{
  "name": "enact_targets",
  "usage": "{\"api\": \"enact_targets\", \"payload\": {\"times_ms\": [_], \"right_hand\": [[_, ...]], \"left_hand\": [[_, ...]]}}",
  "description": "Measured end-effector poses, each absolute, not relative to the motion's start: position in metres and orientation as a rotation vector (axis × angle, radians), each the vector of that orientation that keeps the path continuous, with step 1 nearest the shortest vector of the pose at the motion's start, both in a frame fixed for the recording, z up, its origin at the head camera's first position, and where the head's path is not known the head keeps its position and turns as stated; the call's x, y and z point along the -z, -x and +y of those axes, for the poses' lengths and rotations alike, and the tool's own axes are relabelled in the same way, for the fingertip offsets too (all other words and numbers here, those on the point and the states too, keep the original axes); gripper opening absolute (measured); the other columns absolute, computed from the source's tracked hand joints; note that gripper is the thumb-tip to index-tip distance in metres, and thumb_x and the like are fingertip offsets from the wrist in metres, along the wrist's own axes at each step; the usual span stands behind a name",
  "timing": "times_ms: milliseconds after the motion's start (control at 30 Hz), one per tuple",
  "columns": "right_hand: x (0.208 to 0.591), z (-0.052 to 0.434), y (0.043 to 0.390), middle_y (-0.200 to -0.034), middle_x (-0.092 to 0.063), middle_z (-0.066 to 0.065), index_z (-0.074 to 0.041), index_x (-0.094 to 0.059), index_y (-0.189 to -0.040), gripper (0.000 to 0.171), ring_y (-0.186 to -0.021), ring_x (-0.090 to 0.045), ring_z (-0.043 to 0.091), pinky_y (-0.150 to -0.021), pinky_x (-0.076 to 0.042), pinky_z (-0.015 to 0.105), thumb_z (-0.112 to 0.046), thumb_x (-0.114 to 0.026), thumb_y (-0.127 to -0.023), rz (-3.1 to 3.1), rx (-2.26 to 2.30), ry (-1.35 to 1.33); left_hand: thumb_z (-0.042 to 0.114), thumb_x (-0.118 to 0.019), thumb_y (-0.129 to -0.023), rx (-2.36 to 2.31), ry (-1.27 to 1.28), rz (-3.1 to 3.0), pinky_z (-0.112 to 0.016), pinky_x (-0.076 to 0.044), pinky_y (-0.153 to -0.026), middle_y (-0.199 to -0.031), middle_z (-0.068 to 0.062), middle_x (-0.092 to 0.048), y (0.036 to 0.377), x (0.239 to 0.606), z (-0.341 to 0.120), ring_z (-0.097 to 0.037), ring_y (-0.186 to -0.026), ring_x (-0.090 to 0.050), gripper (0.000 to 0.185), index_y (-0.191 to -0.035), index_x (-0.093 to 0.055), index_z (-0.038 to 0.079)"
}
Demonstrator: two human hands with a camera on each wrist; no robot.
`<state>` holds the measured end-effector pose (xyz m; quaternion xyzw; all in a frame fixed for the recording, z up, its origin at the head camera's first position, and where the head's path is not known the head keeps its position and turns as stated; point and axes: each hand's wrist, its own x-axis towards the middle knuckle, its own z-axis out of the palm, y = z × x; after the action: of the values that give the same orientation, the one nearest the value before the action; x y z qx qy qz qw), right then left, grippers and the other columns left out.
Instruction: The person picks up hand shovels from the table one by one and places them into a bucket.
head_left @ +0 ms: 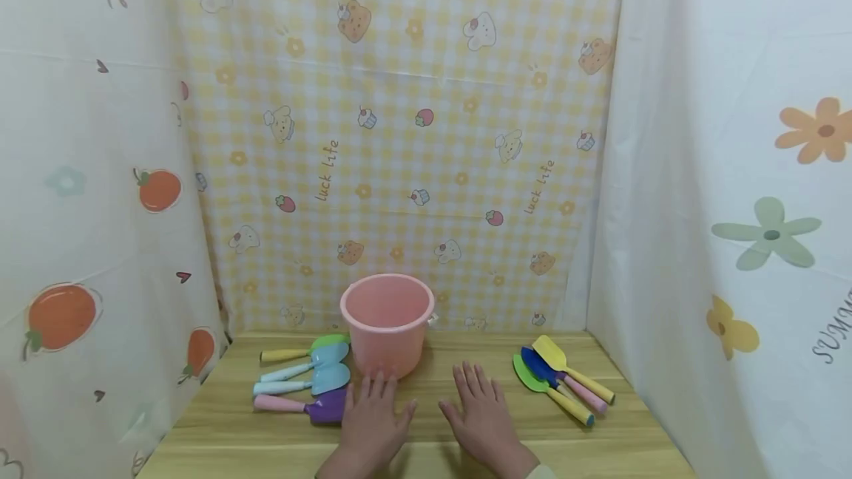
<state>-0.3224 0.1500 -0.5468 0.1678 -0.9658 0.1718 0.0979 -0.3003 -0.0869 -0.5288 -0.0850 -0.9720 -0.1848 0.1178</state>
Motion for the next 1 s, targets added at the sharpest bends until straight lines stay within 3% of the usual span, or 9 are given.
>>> {"api": "enact_targets", "payload": {"times_ms": [200,333,667,1000], "right_hand": [[0.544,0.146,0.333,-0.145,-0.064,0.022,-0.002,-0.059,-0.155,0.071,-0.13,-0.065,0.041,-0.106,-0.055,0.061,-0.059,-0.057,-0.111,-2.695,-0.609,-0.46],[0.534,0.146,0.343,-0.127,-0.067,0.016,0.0,-0.065,-0.142,0.059,-0.114,-0.07,0.033,-0.093,-0.061,0.054,-0.049,-0.066,-0.11,-2.626,-0.719,-0.431],[0.509,0.143,0.387,-0.126,-0.066,0.019,0.001,-0.064,-0.139,0.046,-0.11,-0.071,0.036,-0.09,-0.062,0.054,-0.036,-0.069,-0.111,-2.595,-1.021,-0.335],[0.487,0.133,0.423,-0.118,-0.069,0.012,0.0,-0.068,-0.137,0.041,-0.102,-0.068,0.026,-0.086,-0.061,0.05,-0.032,-0.067,-0.112,-2.532,-1.223,-0.304]], "left_hand": [[0.047,-0.067,-0.108,0.77,0.155,-2.699,-0.071,-0.046,-0.112,-0.15,-0.026,-0.061,0.313,0.517,-0.106,-0.05,-0.136,-0.06,0.063,-0.145,-0.064,-0.004],[0.041,-0.07,-0.108,0.952,0.098,-2.604,-0.061,-0.059,-0.095,-0.131,-0.018,-0.07,0.326,0.508,-0.125,-0.04,-0.114,-0.071,0.05,-0.137,-0.069,0.0],[0.041,-0.057,-0.114,1.057,-0.027,-2.494,-0.063,-0.057,-0.098,-0.132,-0.026,-0.068,0.358,0.487,-0.162,-0.044,-0.117,-0.069,0.053,-0.138,-0.066,-0.005],[0.041,-0.053,-0.113,1.201,-0.108,-2.465,-0.064,-0.052,-0.103,-0.138,-0.029,-0.066,0.384,0.474,-0.177,-0.046,-0.125,-0.066,0.056,-0.144,-0.061,-0.006]]}}
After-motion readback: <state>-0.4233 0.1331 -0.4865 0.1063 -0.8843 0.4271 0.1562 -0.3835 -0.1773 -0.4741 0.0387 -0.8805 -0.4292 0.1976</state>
